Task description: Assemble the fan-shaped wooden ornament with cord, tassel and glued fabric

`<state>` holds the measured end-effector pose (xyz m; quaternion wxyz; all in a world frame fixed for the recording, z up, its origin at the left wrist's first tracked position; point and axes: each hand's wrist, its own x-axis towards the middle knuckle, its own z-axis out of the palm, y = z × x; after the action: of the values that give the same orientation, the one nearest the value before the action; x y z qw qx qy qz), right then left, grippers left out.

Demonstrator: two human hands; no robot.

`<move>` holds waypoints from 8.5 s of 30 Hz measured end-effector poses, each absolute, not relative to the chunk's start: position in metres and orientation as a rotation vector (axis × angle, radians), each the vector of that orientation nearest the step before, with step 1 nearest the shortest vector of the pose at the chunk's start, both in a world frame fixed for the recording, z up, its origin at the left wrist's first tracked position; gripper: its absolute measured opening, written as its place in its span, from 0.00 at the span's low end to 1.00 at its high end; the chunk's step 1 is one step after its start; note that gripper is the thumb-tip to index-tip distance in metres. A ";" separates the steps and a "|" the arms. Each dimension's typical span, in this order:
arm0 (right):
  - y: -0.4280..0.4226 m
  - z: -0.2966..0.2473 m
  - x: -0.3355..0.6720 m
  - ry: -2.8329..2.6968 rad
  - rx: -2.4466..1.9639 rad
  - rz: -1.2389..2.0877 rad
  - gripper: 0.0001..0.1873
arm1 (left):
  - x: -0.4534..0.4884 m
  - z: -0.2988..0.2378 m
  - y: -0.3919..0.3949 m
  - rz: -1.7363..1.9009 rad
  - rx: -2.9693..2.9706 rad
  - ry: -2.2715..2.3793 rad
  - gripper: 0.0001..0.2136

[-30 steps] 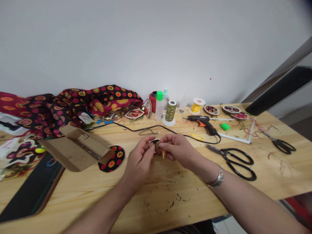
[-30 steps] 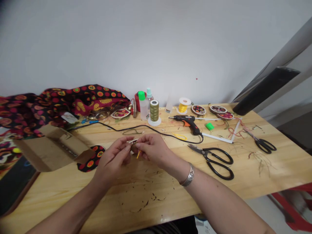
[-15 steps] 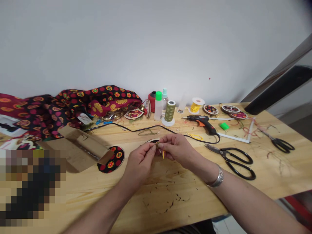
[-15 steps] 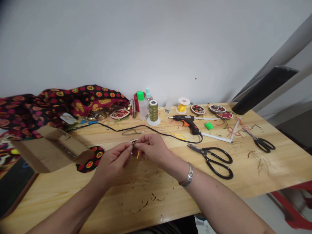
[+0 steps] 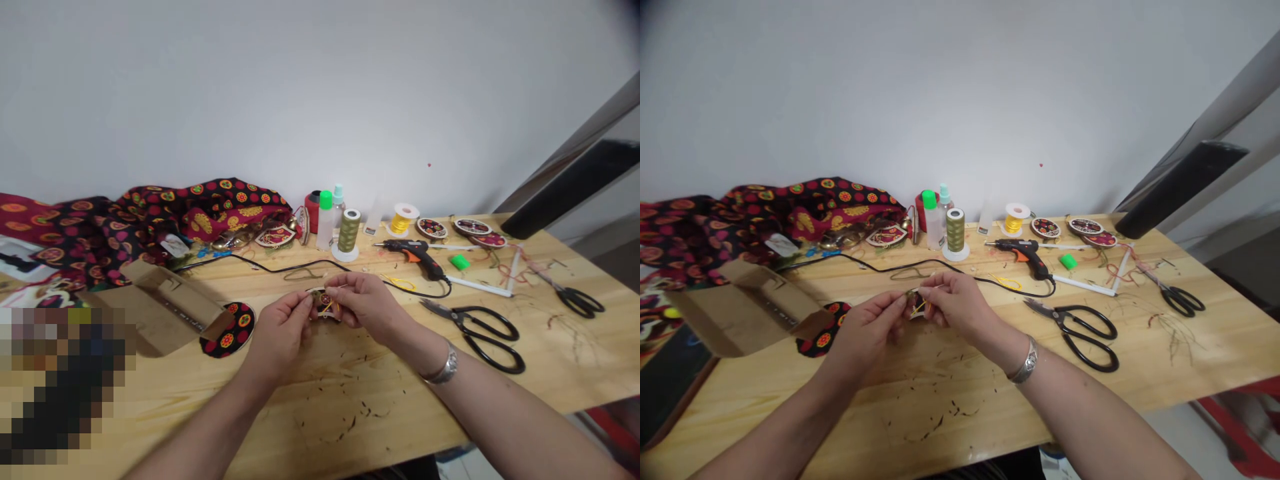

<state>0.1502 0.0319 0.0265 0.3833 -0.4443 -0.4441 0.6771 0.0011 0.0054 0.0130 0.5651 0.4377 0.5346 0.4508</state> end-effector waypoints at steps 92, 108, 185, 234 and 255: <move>0.030 0.030 0.149 -1.300 -1.240 1.532 0.09 | 0.001 0.013 0.007 1.280 0.833 1.105 0.08; 0.030 0.024 0.149 -1.411 -1.209 1.512 0.07 | 0.003 0.017 0.008 1.324 0.784 1.046 0.09; 0.024 0.032 0.149 -1.170 -1.138 1.853 0.12 | 0.000 0.006 -0.002 1.387 2.401 1.520 0.07; 0.032 0.028 0.152 -0.990 -1.074 1.775 0.14 | 0.001 0.013 -0.007 1.185 2.334 1.397 0.09; 0.036 0.031 0.156 -1.077 -1.115 1.697 0.13 | 0.000 0.019 -0.004 1.154 1.763 1.403 0.09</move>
<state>0.1559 0.0357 0.0314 0.4093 -0.4427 -0.4276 0.6736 0.0001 -0.0041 0.0192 0.3005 0.6643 0.5286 0.4347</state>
